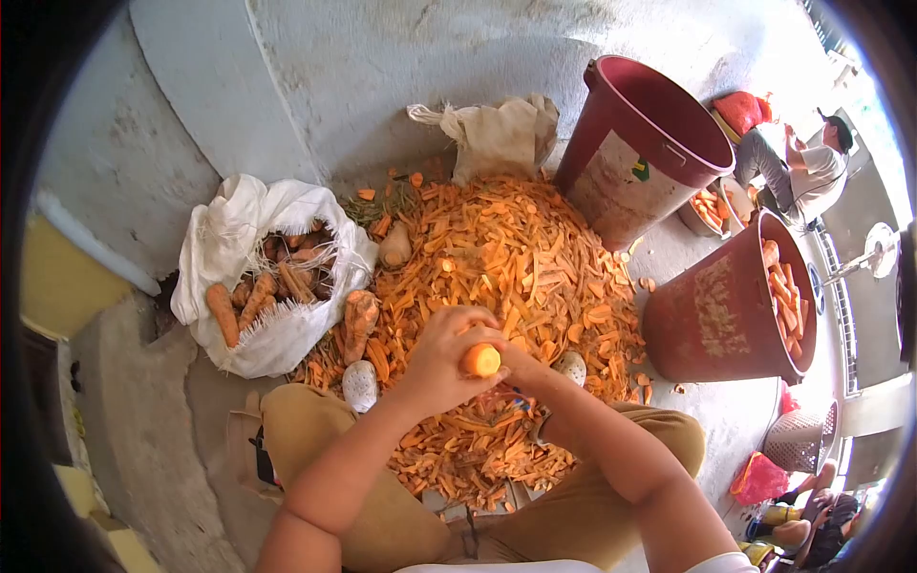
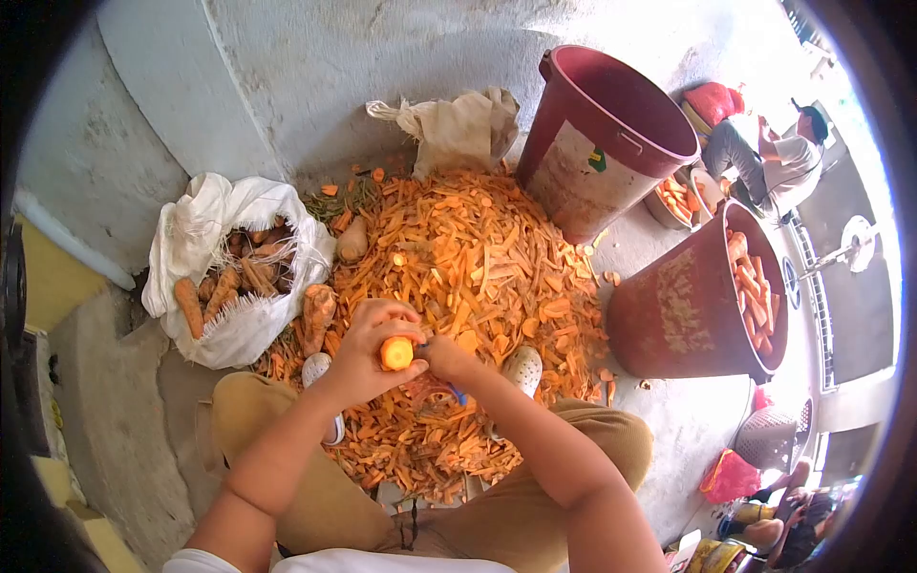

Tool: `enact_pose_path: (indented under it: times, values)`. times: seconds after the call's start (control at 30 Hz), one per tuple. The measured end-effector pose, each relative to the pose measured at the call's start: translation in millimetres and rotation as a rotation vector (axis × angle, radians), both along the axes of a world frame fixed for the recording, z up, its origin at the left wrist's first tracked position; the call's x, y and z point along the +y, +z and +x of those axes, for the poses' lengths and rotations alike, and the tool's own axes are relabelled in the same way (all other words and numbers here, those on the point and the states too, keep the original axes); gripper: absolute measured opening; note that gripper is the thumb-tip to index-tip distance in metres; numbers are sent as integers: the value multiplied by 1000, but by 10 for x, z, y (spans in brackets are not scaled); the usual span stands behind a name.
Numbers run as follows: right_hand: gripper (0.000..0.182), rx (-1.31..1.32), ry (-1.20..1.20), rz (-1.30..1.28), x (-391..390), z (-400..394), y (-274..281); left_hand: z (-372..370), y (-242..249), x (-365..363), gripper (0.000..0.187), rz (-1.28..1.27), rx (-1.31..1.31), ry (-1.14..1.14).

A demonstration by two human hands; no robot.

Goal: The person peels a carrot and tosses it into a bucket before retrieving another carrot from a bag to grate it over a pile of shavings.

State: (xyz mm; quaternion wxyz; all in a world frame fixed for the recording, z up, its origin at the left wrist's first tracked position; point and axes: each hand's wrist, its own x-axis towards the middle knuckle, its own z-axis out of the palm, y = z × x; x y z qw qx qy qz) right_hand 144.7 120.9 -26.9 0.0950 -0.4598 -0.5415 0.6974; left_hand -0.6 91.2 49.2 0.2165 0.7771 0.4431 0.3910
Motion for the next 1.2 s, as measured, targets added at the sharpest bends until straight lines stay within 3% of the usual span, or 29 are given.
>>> enact_pose_path:
  times: [0.03,0.13,0.17,0.27,0.33,0.43,0.47,0.57,0.7,0.77,0.87,0.97,1.2]
  values:
    - [29,250,-84,-43,-58,-27,38,11,49,-8,33,57,5,27]
    - [32,407,30,-4,-120,-134,231,8,58,-46,36,-120,52,-12]
    - [32,416,-53,-107,-114,-153,170,6,65,-57,36,-191,40,-31]
    - [30,436,-262,-362,-31,-130,59,-19,105,-61,37,-66,-55,119]
    - [27,446,-349,-480,102,-40,256,-72,56,-27,38,-61,-109,178]
    - [18,249,-438,-168,208,-95,709,-125,64,-17,39,-201,-110,235]
    - [17,177,-464,-23,303,-33,353,-121,69,-13,40,-271,-102,254]
    - [19,-38,-351,321,235,-101,689,-123,-48,16,40,-410,-187,205]
    - [16,-305,-244,486,159,-89,826,-203,-12,28,39,-574,-93,196]
    - [15,-421,-197,622,149,-38,810,-254,-112,59,37,-457,-63,261]
    - [16,-431,19,515,39,-23,909,-264,-75,81,33,-398,-4,333]
    - [17,-431,78,560,-63,-92,895,-218,74,60,30,-465,26,363]
    - [18,-420,50,494,-56,-114,731,-195,-2,73,27,-404,36,382]
